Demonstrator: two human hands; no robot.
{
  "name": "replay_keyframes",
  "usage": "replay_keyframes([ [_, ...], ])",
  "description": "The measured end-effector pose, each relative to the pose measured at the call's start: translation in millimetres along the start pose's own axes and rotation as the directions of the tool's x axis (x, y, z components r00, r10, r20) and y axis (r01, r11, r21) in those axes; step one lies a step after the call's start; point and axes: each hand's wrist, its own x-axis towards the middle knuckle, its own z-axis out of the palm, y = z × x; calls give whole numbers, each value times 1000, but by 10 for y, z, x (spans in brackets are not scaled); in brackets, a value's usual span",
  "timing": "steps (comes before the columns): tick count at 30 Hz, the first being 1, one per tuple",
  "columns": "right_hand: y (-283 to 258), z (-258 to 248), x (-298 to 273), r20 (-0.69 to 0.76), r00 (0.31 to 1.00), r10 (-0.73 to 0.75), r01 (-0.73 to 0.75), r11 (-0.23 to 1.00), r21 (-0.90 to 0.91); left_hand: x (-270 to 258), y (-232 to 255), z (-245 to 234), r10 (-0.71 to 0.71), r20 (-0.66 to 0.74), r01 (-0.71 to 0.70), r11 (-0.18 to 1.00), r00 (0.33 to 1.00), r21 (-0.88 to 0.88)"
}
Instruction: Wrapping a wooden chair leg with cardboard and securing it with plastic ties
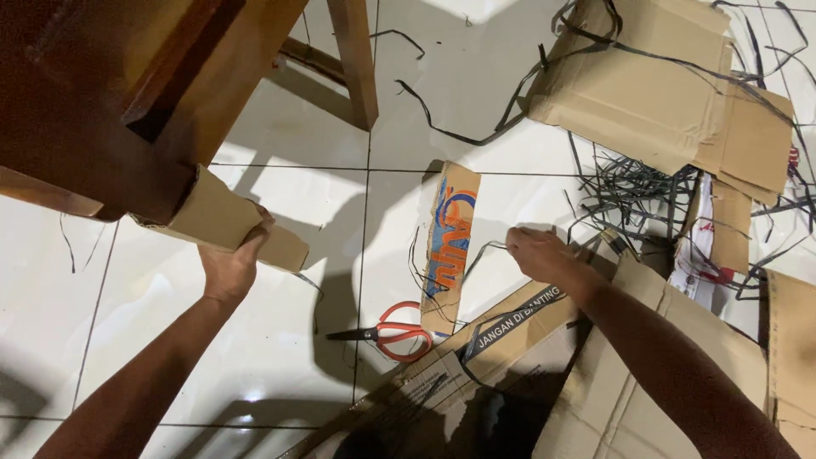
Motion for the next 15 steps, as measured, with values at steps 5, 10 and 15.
replay_keyframes([
  [5,-164,-157,75,301,950,84,-73,996,-50,-24,-142,6,-72,1,72,997,997,32],
  [10,-63,41,144,433,877,208,-255,965,53,11,10,3,-47,18,47,999,999,-6],
  [15,-574,-864,406,519,802,297,-596,460,658,13,1,11,-44,19,45,998,999,-33],
])
